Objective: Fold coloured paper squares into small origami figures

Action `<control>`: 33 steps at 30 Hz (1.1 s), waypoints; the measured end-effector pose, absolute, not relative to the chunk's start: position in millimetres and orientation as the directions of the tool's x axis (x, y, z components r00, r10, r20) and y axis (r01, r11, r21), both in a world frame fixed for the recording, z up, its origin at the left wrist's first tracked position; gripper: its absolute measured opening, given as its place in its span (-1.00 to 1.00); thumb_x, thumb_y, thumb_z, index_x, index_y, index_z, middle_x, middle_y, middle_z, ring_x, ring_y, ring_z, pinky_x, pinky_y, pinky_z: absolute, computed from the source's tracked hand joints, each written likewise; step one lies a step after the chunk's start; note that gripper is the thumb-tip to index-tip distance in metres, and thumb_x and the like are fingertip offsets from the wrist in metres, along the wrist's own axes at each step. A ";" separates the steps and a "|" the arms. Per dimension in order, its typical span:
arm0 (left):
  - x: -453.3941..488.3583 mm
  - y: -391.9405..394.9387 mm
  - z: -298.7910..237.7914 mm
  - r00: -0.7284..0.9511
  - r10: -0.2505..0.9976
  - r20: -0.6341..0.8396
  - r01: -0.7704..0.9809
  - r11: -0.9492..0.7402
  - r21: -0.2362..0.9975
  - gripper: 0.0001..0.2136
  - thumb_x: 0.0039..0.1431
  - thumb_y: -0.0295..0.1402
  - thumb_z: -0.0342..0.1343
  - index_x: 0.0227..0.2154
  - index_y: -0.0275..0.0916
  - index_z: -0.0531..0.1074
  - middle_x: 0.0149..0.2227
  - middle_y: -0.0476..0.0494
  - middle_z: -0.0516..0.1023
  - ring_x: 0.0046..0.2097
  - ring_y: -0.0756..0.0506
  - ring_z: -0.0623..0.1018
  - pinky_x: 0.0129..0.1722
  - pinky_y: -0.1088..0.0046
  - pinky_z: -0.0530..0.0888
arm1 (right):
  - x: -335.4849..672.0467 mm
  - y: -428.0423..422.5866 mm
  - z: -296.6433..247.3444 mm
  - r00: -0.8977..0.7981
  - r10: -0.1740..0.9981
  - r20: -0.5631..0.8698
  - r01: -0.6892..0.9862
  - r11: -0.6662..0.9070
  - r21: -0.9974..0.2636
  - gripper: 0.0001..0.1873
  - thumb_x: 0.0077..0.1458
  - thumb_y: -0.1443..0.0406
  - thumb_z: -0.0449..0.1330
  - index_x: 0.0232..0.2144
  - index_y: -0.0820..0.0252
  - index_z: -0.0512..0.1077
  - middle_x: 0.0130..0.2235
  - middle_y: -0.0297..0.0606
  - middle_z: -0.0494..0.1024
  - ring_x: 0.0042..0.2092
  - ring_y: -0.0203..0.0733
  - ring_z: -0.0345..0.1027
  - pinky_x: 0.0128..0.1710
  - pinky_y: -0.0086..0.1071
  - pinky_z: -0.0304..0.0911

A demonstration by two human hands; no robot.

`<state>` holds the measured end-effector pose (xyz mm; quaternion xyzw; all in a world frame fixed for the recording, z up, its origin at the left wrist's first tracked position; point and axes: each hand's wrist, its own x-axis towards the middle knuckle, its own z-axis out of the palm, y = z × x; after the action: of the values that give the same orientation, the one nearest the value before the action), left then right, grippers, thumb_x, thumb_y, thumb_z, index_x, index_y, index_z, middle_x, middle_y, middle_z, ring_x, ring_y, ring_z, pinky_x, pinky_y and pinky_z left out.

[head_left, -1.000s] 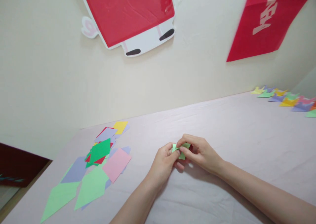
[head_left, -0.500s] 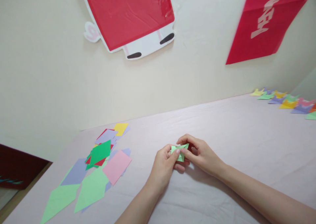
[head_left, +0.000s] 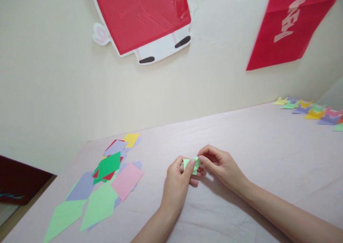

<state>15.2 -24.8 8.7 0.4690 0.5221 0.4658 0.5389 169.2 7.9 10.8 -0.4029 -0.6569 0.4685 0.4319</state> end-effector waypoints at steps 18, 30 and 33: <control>11.9 -24.1 13.1 0.070 0.980 -0.184 -0.111 0.191 0.975 -0.65 0.13 -0.06 0.16 -0.36 -0.33 0.40 -0.43 -0.23 0.63 -0.45 -0.06 0.61 -0.55 0.59 0.44 | 173.0 14.6 8.4 -0.297 0.947 0.120 -0.062 0.106 -0.992 -0.67 0.18 0.04 0.13 -0.42 0.18 0.33 -0.55 -0.46 0.33 -0.57 -0.38 0.17 -0.56 -0.48 0.11; 9.0 -25.0 7.1 0.035 0.995 -0.097 0.036 0.096 0.995 -0.70 0.20 -0.09 0.10 -0.37 -0.28 0.39 -0.42 -0.20 0.62 -0.43 -0.07 0.61 -0.51 0.54 0.44 | 174.6 14.1 18.1 -0.378 0.925 -0.023 0.086 0.010 -0.996 -0.64 0.07 0.05 0.18 -0.56 0.19 0.32 -0.64 -0.48 0.28 -0.57 -0.37 0.11 -0.54 -0.47 0.05; 9.1 -25.6 6.8 0.030 0.995 -0.093 0.044 0.092 0.995 -0.70 0.21 -0.09 0.10 -0.38 -0.28 0.40 -0.43 -0.20 0.62 -0.43 -0.07 0.61 -0.51 0.54 0.44 | 174.4 14.9 17.3 -0.378 0.926 -0.026 0.088 0.008 -0.996 -0.66 0.07 0.07 0.18 -0.56 0.19 0.31 -0.63 -0.48 0.27 -0.57 -0.38 0.10 -0.55 -0.48 0.03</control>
<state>9.1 -25.6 6.8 0.4947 0.5250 0.4576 0.5198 174.4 14.9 17.3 -0.4181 -0.6063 0.5667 0.3693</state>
